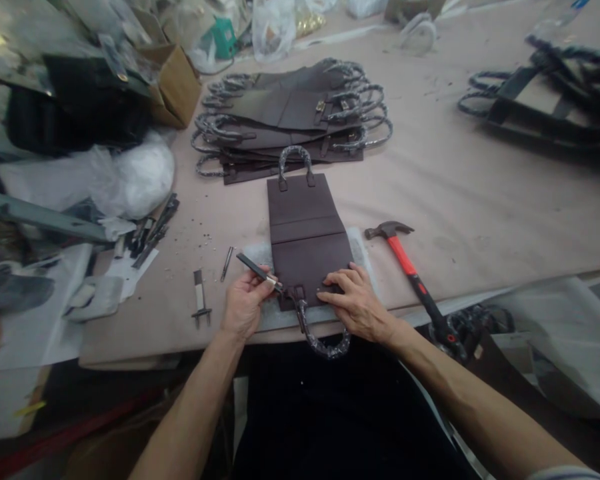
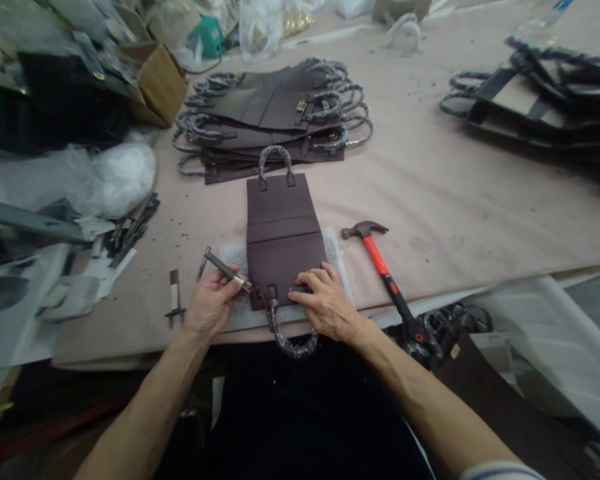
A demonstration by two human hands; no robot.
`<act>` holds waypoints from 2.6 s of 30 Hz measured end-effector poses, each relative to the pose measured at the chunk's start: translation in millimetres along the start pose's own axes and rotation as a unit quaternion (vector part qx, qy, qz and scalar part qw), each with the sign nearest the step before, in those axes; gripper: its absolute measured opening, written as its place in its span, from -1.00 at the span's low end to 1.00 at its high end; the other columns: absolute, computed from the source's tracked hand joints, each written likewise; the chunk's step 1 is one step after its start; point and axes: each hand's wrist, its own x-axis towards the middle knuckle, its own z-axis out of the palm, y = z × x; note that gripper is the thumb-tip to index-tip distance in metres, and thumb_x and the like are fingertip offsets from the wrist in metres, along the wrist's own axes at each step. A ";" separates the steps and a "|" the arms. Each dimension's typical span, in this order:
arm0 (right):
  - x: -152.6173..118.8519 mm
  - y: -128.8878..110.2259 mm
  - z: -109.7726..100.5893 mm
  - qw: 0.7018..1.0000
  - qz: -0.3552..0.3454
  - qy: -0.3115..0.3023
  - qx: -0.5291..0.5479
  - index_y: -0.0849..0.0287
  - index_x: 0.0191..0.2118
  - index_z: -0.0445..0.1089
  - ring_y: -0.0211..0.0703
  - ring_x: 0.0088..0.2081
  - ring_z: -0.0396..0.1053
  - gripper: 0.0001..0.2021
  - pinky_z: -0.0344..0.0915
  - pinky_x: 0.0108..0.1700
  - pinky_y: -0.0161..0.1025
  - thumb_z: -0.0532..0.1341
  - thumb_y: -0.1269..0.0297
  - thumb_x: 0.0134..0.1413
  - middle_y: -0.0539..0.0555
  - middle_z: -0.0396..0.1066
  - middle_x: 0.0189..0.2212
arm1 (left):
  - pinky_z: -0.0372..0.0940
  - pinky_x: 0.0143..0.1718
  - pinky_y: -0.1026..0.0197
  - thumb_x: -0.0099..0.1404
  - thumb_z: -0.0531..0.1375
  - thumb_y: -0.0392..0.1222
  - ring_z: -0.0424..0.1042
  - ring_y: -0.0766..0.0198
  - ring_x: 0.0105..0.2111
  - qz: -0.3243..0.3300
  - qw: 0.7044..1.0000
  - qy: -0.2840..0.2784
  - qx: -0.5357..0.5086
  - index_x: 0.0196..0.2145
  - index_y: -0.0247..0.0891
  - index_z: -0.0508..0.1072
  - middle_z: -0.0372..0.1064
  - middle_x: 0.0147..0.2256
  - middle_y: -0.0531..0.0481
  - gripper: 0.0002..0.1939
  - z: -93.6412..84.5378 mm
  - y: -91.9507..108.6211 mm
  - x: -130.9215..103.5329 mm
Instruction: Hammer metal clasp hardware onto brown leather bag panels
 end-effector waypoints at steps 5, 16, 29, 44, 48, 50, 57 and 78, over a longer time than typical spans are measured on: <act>0.3 1.8 0.2 1.000 0.002 -0.023 -0.009 -0.07 0.07 0.48 0.05 0.09 0.19 -0.61 -0.14 0.34 0.28 0.15 0.45 0.20 0.11 0.29 0.06 | 0.51 -0.25 0.26 0.00 0.47 -0.17 0.57 0.22 -0.32 0.080 0.991 -0.040 0.099 -0.24 -0.31 0.52 0.56 -0.32 -0.06 -0.63 26.7 -26.9 2.3; 2.9 1.7 -1.8 0.999 0.014 -0.039 -0.004 -0.09 0.10 0.45 0.07 0.09 0.17 -0.57 -0.14 0.34 0.28 0.17 0.46 0.17 0.11 0.29 0.06 | 0.53 -0.20 0.20 0.20 0.35 -0.16 0.59 0.17 -0.27 0.177 0.950 -0.057 0.249 -0.24 -0.26 0.56 0.58 -0.27 -0.06 -0.82 26.3 -44.0 -1.3; 1.9 1.8 -1.7 1.000 0.005 -0.004 0.025 -0.03 0.04 0.47 0.06 0.07 0.22 -0.62 -0.09 0.34 0.29 0.17 0.43 0.15 0.11 0.32 0.02 | 0.48 -0.07 0.17 0.31 0.30 -0.25 0.57 0.20 -0.21 0.321 0.883 -0.085 0.332 -0.21 -0.25 0.55 0.57 -0.23 -0.05 -0.91 22.8 -51.3 -5.2; -2.3 1.3 2.2 0.995 0.018 0.086 0.054 0.09 -0.12 0.45 -0.01 0.02 0.33 -0.79 0.00 0.34 0.22 0.14 0.45 0.21 0.09 0.44 -0.06 | 0.52 -0.13 0.19 0.32 0.30 -0.22 0.59 0.20 -0.25 0.384 0.851 -0.085 0.349 -0.23 -0.24 0.54 0.58 -0.26 -0.05 -0.93 29.0 -51.0 -6.3; -2.4 1.1 1.9 0.994 0.018 0.089 0.057 0.11 -0.14 0.46 -0.01 0.01 0.33 -0.81 0.01 0.34 0.21 0.14 0.44 0.22 0.09 0.44 -0.07 | 0.51 -0.12 0.21 0.33 0.30 -0.25 0.58 0.22 -0.24 0.393 0.844 -0.090 0.354 -0.22 -0.24 0.54 0.57 -0.25 -0.04 -0.94 29.3 -51.8 -6.4; -2.8 1.3 2.6 0.994 0.020 0.091 0.059 0.10 -0.14 0.47 -0.01 0.01 0.32 -0.81 0.01 0.34 0.21 0.15 0.44 0.22 0.09 0.45 -0.08 | 0.52 -0.12 0.19 0.34 0.30 -0.23 0.58 0.21 -0.24 0.395 0.842 -0.090 0.357 -0.22 -0.25 0.53 0.57 -0.25 -0.05 -0.93 29.2 -52.6 -6.3; -3.4 1.6 4.0 0.993 0.019 0.101 0.058 0.11 -0.14 0.48 0.00 0.02 0.31 -0.80 0.02 0.34 0.22 0.15 0.45 0.20 0.08 0.44 -0.07 | 0.49 -0.09 0.22 0.35 0.27 -0.31 0.56 0.25 -0.22 0.427 0.819 -0.095 0.373 -0.19 -0.23 0.50 0.55 -0.24 -0.03 -0.93 30.4 -56.0 -6.2; -4.8 -2.5 4.6 0.989 0.020 0.137 0.053 0.14 -0.13 0.46 0.00 -0.01 0.32 -0.82 0.06 0.29 0.20 0.16 0.45 0.21 0.11 0.46 -0.09 | 0.47 -0.14 0.23 0.34 0.21 -0.32 0.56 0.21 -0.23 0.422 0.779 -0.122 0.447 -0.18 -0.23 0.47 0.54 -0.25 -0.04 -0.89 39.7 -48.4 -3.7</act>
